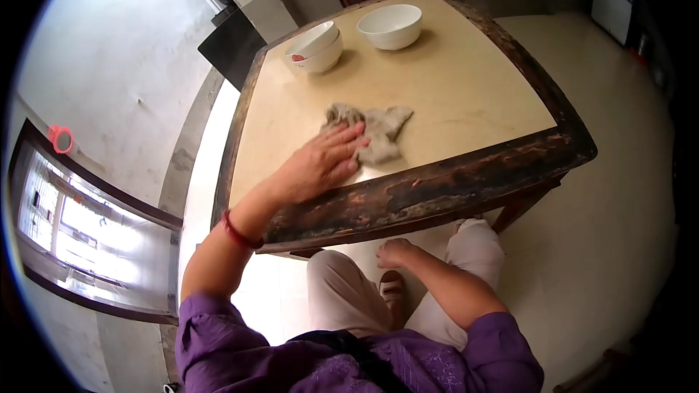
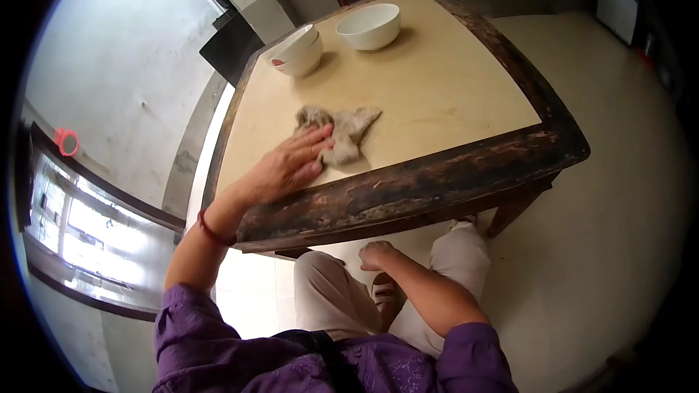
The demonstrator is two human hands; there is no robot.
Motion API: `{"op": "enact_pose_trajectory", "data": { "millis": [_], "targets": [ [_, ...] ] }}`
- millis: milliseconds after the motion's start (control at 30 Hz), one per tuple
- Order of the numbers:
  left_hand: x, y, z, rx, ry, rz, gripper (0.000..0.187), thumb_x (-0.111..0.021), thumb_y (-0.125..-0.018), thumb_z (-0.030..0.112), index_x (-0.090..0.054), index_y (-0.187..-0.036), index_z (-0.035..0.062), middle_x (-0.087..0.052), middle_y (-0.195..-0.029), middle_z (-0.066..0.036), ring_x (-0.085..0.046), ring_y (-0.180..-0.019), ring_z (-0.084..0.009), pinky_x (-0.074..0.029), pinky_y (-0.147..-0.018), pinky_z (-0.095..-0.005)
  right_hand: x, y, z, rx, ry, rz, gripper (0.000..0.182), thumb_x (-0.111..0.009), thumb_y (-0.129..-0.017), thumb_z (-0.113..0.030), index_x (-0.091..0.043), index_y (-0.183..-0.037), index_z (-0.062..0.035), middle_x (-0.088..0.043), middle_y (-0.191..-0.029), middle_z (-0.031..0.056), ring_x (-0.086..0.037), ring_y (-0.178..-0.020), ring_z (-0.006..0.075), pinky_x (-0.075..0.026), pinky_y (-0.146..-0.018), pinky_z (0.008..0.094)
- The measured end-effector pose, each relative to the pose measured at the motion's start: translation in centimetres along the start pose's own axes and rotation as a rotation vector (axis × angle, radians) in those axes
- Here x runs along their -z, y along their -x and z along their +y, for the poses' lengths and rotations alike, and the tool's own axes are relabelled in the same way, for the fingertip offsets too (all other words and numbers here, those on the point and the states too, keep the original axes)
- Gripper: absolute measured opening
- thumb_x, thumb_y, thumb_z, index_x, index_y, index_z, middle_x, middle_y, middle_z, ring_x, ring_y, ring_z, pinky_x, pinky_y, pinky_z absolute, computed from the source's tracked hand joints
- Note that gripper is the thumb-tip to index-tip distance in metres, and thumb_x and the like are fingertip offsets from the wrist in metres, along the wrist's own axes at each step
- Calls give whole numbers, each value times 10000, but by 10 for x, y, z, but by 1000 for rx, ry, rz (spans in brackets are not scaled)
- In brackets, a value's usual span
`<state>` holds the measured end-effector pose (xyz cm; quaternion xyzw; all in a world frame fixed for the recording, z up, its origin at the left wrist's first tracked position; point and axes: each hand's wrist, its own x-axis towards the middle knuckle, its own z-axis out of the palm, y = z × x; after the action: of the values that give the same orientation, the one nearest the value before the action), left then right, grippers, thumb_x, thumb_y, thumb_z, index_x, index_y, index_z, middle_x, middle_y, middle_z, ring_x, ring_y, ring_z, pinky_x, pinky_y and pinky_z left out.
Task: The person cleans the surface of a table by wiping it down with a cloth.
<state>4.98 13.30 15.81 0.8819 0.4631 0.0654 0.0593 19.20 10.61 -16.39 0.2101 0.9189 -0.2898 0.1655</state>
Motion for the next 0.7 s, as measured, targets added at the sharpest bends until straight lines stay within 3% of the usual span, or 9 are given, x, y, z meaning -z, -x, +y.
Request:
{"op": "enact_pose_trajectory", "data": {
  "millis": [133,233,300,367,433,467,500,567,700],
  "targets": [
    [-5,-27,-22,11,-13,32,444,-502,-956,304,-497,-1310,36,-341,-1461,-180,-341,-1337,-352,-285,-1104,-397,4,-1,0,-3,-4,-7,381,-577,-781,-373,-675,-1004,-81,-663,-1048,156,-624,-988,328,-494,-860,452],
    [6,-20,-11,136,179,-45,458,-519,-948,338,-519,-1300,44,-364,-1453,-170,-348,-1340,-332,-301,-1091,-386,4,-3,1,5,-12,-4,376,-578,-775,-364,-676,-999,-78,-663,-1037,163,-625,-983,330,-495,-854,452],
    [6,-14,-9,306,464,94,505,-539,-938,353,-481,-1337,49,-343,-1467,-166,-339,-1347,-314,-290,-1095,-377,5,-4,0,6,-8,3,375,-575,-774,-359,-676,-1001,-79,-664,-1031,163,-626,-981,330,-495,-851,450],
    [4,-13,-10,390,523,208,564,-562,-926,367,-429,-1376,56,-316,-1480,-170,-330,-1353,-300,-279,-1099,-371,5,-2,-2,1,9,7,373,-570,-775,-358,-676,-1002,-82,-665,-1026,162,-626,-980,329,-495,-851,449],
    [-6,-23,-16,387,352,305,639,-587,-910,379,-363,-1419,63,-283,-1491,-184,-320,-1358,-290,-266,-1104,-368,6,-1,-3,9,6,11,374,-568,-773,-356,-676,-1005,-84,-663,-1035,162,-624,-989,327,-493,-857,447],
    [-14,-31,-20,329,431,288,744,-617,-885,395,-268,-1459,75,-229,-1503,-220,-294,-1370,-297,-242,-1116,-367,7,0,-3,13,6,14,374,-566,-772,-355,-676,-1007,-86,-662,-1039,162,-623,-994,325,-492,-861,446],
    [-23,-41,-20,326,373,289,779,-593,-856,501,-298,-1448,89,-226,-1481,-275,-275,-1370,-374,-289,-1089,-410,10,0,-4,22,19,7,373,-566,-775,-355,-675,-1008,-85,-660,-1047,161,-621,-1000,324,-490,-865,445],
    [-28,-63,-6,316,240,245,770,-541,-857,563,-339,-1432,92,-221,-1482,-276,-246,-1381,-381,-267,-1090,-470,13,0,-11,41,37,-11,372,-565,-780,-354,-674,-1010,-83,-657,-1061,158,-616,-1012,321,-486,-874,444],
    [-39,-95,20,204,13,156,684,-482,-893,546,-408,-1392,84,-239,-1471,-279,-228,-1382,-397,-243,-1090,-516,5,-21,-21,100,31,11,360,-572,-789,-351,-673,-1004,-80,-656,-1069,152,-614,-1018,318,-485,-877,440]
  ]
}}
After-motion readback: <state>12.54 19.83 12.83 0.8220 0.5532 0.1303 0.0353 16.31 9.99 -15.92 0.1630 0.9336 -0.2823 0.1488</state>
